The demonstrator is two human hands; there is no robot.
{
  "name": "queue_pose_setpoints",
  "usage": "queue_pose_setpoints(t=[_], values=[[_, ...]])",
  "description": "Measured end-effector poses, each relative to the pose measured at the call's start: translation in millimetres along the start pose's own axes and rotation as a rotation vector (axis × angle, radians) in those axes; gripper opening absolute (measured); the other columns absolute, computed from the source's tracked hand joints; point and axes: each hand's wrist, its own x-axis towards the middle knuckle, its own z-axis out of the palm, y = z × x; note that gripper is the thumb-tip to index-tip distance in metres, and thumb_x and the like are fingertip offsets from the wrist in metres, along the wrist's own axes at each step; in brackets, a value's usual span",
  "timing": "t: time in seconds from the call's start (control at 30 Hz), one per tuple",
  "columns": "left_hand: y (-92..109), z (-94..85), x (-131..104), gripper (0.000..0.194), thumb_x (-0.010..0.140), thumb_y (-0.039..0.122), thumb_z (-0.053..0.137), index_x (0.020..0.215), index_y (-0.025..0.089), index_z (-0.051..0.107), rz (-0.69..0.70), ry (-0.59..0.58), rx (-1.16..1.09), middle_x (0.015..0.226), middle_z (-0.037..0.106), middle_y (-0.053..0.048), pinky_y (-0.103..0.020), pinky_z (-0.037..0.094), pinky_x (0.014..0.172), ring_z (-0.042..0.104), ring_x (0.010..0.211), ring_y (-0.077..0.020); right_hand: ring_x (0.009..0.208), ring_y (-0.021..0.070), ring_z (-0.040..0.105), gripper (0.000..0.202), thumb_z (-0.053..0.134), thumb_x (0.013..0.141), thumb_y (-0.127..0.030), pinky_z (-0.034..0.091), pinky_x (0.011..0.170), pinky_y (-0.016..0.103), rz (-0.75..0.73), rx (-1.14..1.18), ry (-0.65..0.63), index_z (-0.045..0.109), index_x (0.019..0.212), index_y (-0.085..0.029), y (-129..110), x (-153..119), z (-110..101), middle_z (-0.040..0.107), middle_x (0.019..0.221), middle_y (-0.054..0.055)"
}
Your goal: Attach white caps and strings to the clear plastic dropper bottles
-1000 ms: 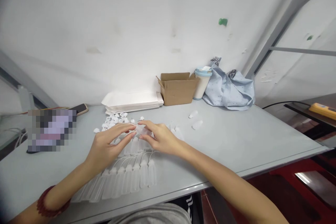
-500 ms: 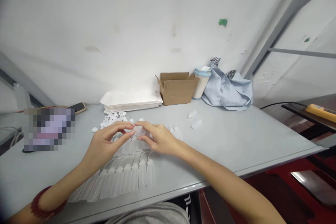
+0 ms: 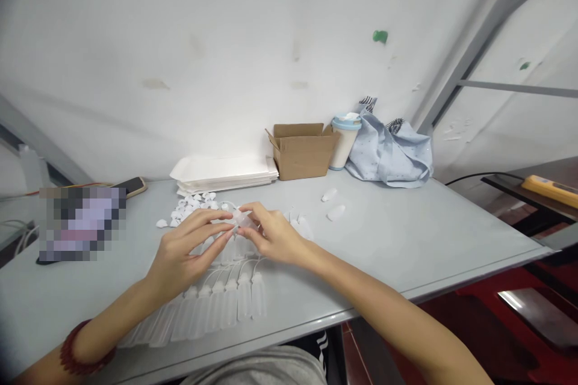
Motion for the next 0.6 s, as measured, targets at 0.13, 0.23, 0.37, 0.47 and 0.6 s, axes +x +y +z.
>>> queue_pose_setpoints(t=[0.13, 0.23, 0.37, 0.47, 0.6], values=[[0, -0.4, 1, 0.023, 0.08, 0.009, 0.058, 0.096, 0.024, 0.066, 0.006, 0.012, 0.012, 0.093, 0.069, -0.006, -0.036, 0.049, 0.079, 0.062, 0.087, -0.0212, 0.062, 0.0119, 0.055, 0.023, 0.051, 0.089, -0.025, 0.044, 0.06, 0.026, 0.012, 0.015, 0.02, 0.043, 0.109, -0.017, -1, 0, 1, 0.062, 0.072, 0.0], [2, -1.5, 1, 0.024, 0.08, 0.009, 0.057, 0.098, 0.023, 0.065, -0.009, 0.013, 0.011, 0.09, 0.069, -0.006, -0.035, 0.049, 0.078, 0.062, 0.086, -0.0209, 0.062, 0.0114, 0.055, 0.02, 0.053, 0.088, -0.025, 0.044, 0.058, 0.024, 0.001, 0.017, 0.031, 0.044, 0.104, -0.017, -1, 0, 1, 0.062, 0.074, 0.001], [3, -1.6, 2, 0.015, 0.081, 0.013, 0.057, 0.088, 0.022, 0.067, -0.06, -0.014, -0.006, 0.09, 0.069, -0.006, -0.035, 0.049, 0.078, 0.062, 0.086, -0.0207, 0.06, 0.0107, 0.055, 0.021, 0.058, 0.085, -0.026, 0.045, 0.055, 0.023, -0.039, -0.043, 0.093, 0.045, 0.1, -0.018, 2, 0, 4, 0.063, 0.078, 0.001], [6, -1.5, 2, 0.01, 0.083, 0.022, 0.056, 0.086, 0.021, 0.066, -0.243, -0.056, -0.048, 0.088, 0.068, -0.005, -0.03, 0.051, 0.069, 0.062, 0.083, -0.0194, 0.057, 0.0098, 0.056, 0.023, 0.059, 0.085, -0.029, 0.045, 0.052, 0.021, -0.091, -0.136, 0.151, 0.047, 0.1, -0.018, 5, -2, 7, 0.066, 0.084, 0.003], [11, -3.0, 4, 0.016, 0.082, 0.035, 0.059, 0.08, 0.02, 0.065, -0.524, -0.141, -0.142, 0.085, 0.066, -0.003, -0.025, 0.051, 0.062, 0.061, 0.079, -0.0172, 0.057, 0.012, 0.06, 0.024, 0.054, 0.088, -0.036, 0.045, 0.05, 0.023, -0.232, -0.352, 0.231, 0.047, 0.102, -0.018, 11, -6, 14, 0.067, 0.085, 0.006]])
